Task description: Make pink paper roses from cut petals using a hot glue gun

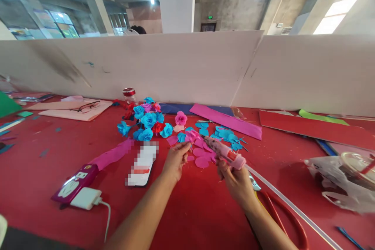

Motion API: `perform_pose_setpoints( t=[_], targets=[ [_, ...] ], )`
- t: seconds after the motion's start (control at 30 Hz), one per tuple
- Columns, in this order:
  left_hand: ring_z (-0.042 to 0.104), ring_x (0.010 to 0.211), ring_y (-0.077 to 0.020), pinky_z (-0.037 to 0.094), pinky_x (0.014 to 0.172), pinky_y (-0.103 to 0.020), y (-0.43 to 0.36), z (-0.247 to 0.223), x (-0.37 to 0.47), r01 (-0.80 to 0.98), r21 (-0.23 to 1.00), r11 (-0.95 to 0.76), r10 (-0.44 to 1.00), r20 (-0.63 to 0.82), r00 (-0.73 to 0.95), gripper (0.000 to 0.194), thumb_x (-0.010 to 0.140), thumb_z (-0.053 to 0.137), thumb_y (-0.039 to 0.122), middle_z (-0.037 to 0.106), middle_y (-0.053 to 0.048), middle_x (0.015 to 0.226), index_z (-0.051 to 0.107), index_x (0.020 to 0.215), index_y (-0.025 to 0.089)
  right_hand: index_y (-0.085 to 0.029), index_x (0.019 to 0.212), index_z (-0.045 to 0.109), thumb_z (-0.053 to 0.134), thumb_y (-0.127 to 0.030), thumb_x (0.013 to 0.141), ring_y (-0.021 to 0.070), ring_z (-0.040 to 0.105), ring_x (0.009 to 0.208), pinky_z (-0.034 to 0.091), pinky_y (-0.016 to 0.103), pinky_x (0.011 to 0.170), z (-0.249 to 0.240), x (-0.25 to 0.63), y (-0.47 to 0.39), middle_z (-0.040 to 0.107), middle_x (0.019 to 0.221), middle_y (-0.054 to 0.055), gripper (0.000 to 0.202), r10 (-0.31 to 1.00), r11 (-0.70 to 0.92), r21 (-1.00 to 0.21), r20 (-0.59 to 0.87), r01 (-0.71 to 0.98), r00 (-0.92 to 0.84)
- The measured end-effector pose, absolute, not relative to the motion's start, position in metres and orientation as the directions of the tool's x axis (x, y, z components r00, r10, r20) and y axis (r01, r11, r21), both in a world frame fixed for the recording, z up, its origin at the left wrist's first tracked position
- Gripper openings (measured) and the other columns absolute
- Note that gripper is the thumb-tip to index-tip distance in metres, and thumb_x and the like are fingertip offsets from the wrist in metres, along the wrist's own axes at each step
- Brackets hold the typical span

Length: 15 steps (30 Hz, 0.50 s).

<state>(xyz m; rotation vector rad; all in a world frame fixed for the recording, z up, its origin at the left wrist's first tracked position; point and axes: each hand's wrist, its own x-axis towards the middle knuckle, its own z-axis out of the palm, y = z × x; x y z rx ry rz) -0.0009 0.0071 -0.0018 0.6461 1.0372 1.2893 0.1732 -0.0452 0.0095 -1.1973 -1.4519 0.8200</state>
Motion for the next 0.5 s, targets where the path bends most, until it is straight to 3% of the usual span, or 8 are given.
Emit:
perform_pose_setpoints(
  t=[0.17,0.5],
  targets=[
    [0.037,0.041,0.0002,0.023,0.04,-0.015,0.007,-0.0003,-0.0014,-0.443,0.865,0.234,0.958,-0.284,-0.048,0.029,0.054,0.082,0.032,0.058,0.003,0.061,0.07,0.075,0.015,-0.018,0.075,0.052,0.048,-0.052,0.086,0.0089,0.036,0.045,0.031,0.022,0.042,0.0071,0.1712,-0.0464,0.042,0.054,-0.004,0.036,0.948,0.318,-0.917,0.313,0.241,-0.059],
    [0.037,0.043,0.0002,0.026,0.042,-0.014,0.0047,0.0009,-0.0007,-0.44,0.862,0.25,0.956,-0.292,-0.028,0.031,0.055,0.082,0.032,0.058,0.003,0.061,0.071,0.079,0.016,-0.02,0.067,0.053,0.049,-0.048,0.087,0.0106,0.037,0.046,0.031,0.023,0.042,0.0105,0.1718,-0.0443,0.042,0.048,-0.003,0.035,0.944,0.321,-0.886,0.327,0.334,-0.041]
  ],
)
